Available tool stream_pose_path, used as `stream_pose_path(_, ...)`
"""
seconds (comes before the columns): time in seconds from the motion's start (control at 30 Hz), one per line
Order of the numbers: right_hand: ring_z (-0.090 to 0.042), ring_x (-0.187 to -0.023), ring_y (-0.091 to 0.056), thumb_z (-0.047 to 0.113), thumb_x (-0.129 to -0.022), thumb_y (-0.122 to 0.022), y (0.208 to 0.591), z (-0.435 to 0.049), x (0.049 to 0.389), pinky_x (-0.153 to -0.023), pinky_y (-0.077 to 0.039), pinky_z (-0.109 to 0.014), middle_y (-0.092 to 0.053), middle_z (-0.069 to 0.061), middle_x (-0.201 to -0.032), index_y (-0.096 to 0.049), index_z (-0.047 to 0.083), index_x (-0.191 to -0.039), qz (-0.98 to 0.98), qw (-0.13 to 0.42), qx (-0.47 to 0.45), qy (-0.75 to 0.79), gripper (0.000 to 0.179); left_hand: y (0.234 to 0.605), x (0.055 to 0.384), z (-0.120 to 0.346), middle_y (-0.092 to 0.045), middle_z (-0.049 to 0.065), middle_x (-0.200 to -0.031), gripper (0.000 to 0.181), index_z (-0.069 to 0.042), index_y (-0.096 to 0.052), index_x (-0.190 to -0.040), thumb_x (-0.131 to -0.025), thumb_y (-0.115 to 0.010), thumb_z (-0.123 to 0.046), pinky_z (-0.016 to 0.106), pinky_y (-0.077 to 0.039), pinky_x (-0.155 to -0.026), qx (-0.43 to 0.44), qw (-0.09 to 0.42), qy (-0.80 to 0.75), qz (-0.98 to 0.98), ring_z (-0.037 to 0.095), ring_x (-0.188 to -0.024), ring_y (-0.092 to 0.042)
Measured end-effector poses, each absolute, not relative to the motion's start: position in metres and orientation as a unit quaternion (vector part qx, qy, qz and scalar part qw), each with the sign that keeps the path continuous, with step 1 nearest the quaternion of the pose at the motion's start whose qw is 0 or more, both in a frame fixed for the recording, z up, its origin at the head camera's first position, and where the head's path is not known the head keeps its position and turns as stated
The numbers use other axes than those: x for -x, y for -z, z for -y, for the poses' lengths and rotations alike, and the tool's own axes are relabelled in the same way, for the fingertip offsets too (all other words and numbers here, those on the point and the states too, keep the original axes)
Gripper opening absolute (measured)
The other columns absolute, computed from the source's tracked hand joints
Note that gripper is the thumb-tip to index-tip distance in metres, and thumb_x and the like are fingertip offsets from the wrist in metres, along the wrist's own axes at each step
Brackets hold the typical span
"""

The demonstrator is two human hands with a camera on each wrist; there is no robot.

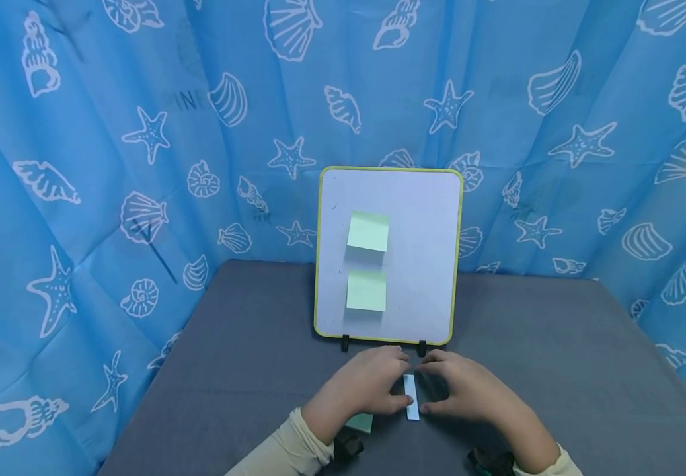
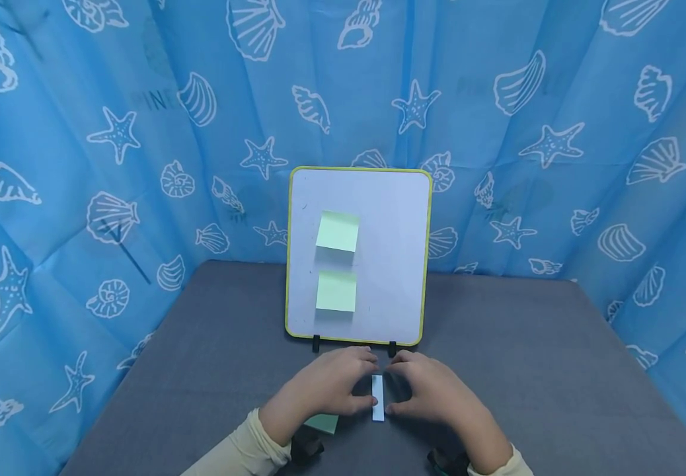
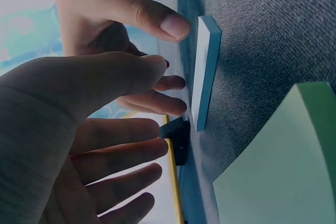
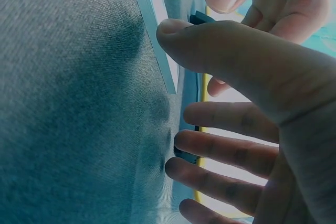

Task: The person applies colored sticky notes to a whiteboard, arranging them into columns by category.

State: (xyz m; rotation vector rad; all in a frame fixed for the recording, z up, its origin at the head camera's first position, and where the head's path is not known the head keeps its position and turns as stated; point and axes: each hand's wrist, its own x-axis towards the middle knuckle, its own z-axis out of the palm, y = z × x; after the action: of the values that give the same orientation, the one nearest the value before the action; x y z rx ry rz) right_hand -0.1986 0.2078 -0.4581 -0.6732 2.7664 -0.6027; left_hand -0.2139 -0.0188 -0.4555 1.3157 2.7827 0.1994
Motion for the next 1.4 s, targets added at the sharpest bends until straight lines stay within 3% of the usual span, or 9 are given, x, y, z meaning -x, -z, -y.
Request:
stream_pose_path(0.2,-0.027,-0.113,-0.067,0.047,-0.076,-0.095,0.4584,-0.2064,0.1991,-0.097,-0.058,-0.058,-0.07,-0.006,-0.129,-0.077,0.012,-0.127,-0.945,0.12,0.227,0.204,0.065,0.4587,0.2157,0.0179,-0.069,-0.003,-0.139,0.046,-0.018,-0.076,-0.131,-0.098,-0.074,-0.05,0.028,-0.058,-0.102,-0.427,0.036,-0.063,-0.901,0.009,-0.126,-0.065)
stream_pose_path(0.77,-0.023,-0.11,-0.067,0.049,-0.076,-0.095,0.461,-0.207,0.2026,-0.092,-0.06,-0.054,-0.07,-0.002,-0.126,-0.077,0.013,-0.126,-0.944,0.124,0.235,0.195,0.064,0.4592,0.2142,0.0175,-0.068,-0.003,-0.142,0.048,-0.017,-0.074,-0.134,-0.098,-0.075,-0.05,0.03,-0.054,-0.11,-0.422,0.044,-0.066,-0.903,0.012,-0.137,-0.061)
stream_pose_path(1.07,-0.023,-0.11,-0.067,0.049,-0.077,-0.094,0.4602,-0.2057,0.201,-0.091,-0.06,-0.054,-0.069,-0.002,-0.125,-0.077,0.014,-0.126,-0.944,0.122,0.239,0.193,0.063,0.4615,0.2151,0.0165,-0.071,-0.005,-0.136,0.048,-0.018,-0.074,-0.135,-0.097,-0.076,-0.049,0.028,-0.058,-0.102,-0.429,0.045,-0.064,-0.9,0.009,-0.125,-0.066)
stream_pose_path(1.3,-0.023,-0.112,-0.067,0.05,-0.078,-0.093,0.4639,-0.2063,0.2001,-0.091,-0.06,-0.052,-0.069,-0.001,-0.126,-0.077,0.016,-0.126,-0.945,0.112,0.246,0.184,0.061,0.4623,0.2136,0.0156,-0.073,-0.007,-0.122,0.041,-0.019,-0.076,-0.126,-0.096,-0.078,-0.047,0.023,-0.058,-0.084,-0.435,0.041,-0.067,-0.897,0.003,-0.103,-0.066)
stream_pose_path(1.4,-0.023,-0.112,-0.067,0.049,-0.078,-0.094,0.4647,-0.2053,0.1995,-0.092,-0.06,-0.052,-0.069,0.0,-0.126,-0.077,0.016,-0.125,-0.946,0.11,0.244,0.184,0.06,0.4626,0.2135,0.0154,-0.073,-0.007,-0.12,0.041,-0.019,-0.076,-0.126,-0.096,-0.078,-0.047,0.022,-0.057,-0.082,-0.437,0.047,-0.075,-0.895,0.002,-0.101,-0.065)
